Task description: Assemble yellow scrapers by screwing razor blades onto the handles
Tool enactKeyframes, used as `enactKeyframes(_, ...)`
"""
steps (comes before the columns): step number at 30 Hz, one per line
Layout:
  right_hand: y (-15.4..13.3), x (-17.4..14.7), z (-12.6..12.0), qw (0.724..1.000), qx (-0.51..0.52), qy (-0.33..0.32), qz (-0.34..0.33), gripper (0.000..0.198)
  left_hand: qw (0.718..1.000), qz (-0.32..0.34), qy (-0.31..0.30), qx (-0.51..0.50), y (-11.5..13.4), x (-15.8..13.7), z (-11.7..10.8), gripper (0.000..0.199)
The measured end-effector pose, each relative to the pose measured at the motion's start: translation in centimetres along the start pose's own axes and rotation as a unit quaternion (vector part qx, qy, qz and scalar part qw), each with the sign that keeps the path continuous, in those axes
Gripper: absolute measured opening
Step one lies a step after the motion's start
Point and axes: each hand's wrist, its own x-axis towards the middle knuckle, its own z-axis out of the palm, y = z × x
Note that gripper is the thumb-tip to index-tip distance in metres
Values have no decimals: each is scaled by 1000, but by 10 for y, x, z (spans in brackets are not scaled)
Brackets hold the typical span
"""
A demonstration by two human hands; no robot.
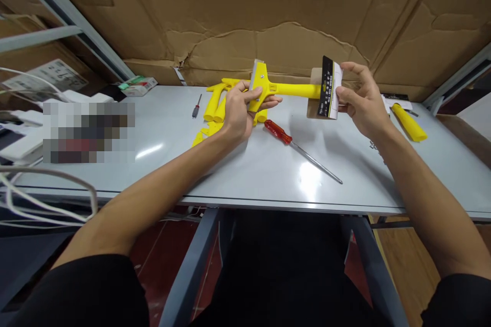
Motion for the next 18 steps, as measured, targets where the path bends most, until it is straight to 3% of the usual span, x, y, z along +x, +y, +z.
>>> enactKeyframes(7, -5, -3, 1, 999, -46, -16, -8, 93, 998, 39, -27, 29, 9, 2, -2, 14)
enactKeyframes(12, -9, -5, 3, 998, -33, -36, -37, 61, 996, 49, -46, 55, 3, 6, -8, 22)
enactKeyframes(18, -20, -9, -2, 965, -250, -66, -43, 53, 990, 72, -76, 90, -7, 5, -9, 28)
